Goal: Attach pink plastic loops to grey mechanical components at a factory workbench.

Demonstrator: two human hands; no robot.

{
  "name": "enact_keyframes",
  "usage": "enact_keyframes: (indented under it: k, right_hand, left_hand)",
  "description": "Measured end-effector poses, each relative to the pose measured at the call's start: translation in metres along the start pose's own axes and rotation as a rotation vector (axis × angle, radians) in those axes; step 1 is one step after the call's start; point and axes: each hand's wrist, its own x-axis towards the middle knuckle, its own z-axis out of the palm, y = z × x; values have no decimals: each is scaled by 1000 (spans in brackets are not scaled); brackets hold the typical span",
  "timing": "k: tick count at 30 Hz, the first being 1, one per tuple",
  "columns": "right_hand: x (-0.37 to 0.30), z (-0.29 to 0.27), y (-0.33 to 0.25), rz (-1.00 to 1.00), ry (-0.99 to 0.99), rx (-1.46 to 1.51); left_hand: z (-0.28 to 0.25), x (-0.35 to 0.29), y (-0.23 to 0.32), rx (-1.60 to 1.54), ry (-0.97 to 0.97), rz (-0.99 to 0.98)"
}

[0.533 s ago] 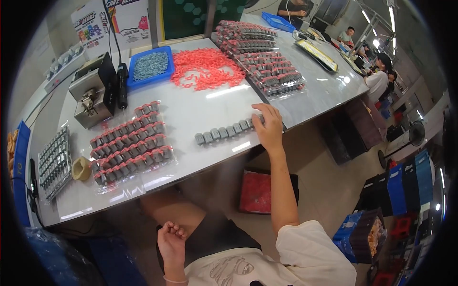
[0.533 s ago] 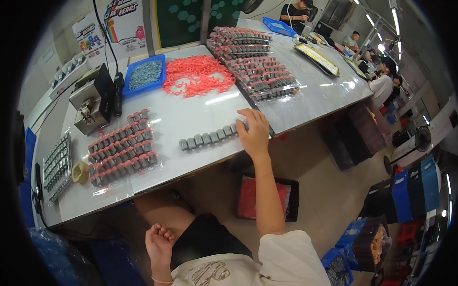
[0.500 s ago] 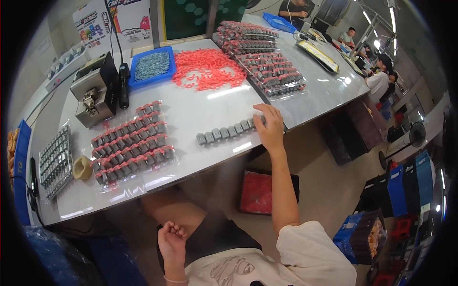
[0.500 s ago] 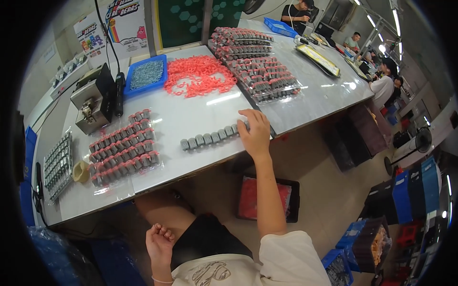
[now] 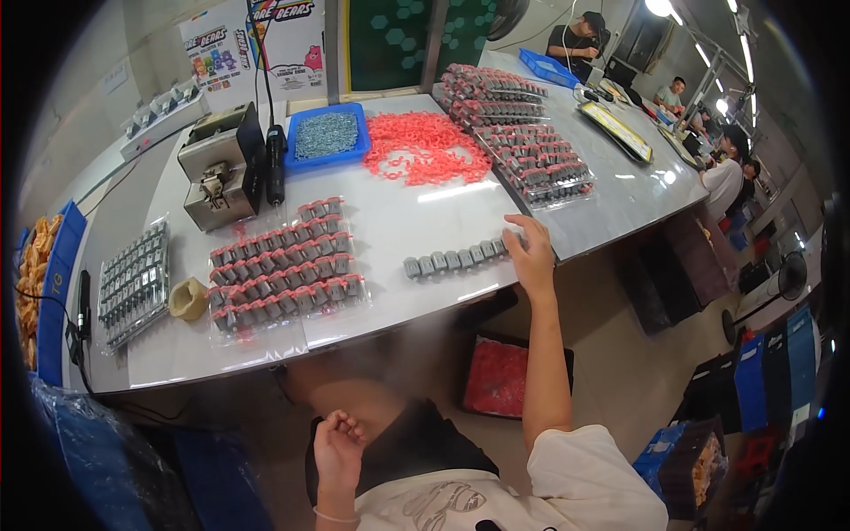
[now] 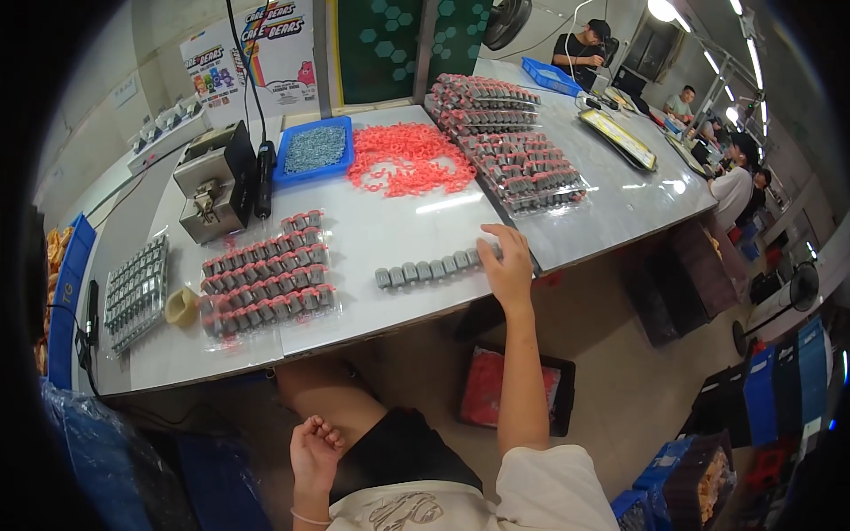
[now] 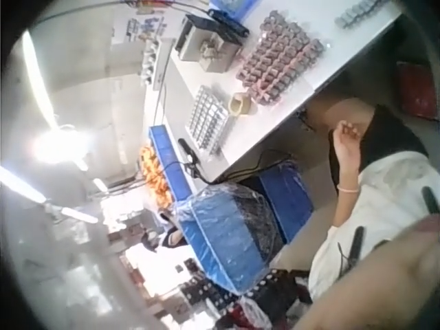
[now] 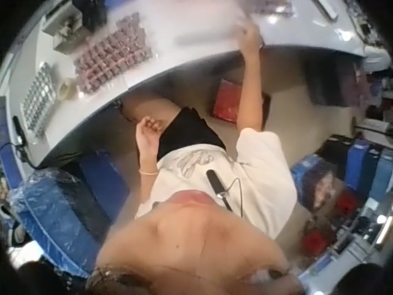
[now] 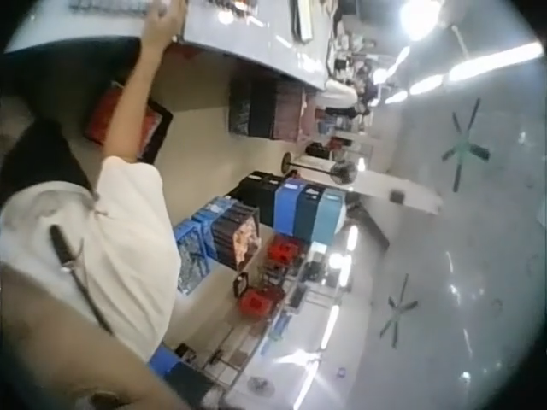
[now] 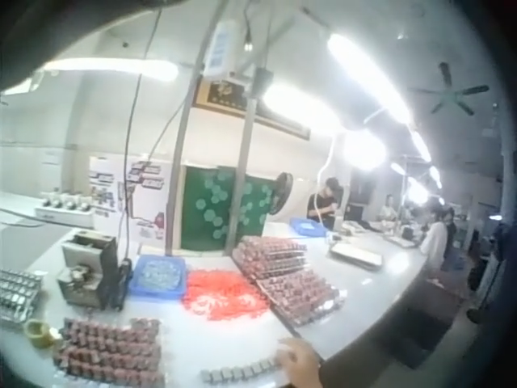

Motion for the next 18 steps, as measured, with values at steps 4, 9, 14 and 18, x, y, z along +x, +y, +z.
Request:
enact_keyframes:
  k: [4, 9, 14, 18]
  right_hand:
    - [1, 0, -1, 55, -29, 32]
    - [2, -2, -4, 120, -51, 89]
    - [1, -3, -1, 95, -43, 59]
    - [0, -1, -4, 88, -44, 62]
  left_hand:
    - [3, -2, 3, 26, 45, 15]
    - [-2, -1, 2, 14, 38, 11]
    - [-4, 1, 1, 10, 31, 5]
    - [-3, 1, 2, 17, 39, 11]
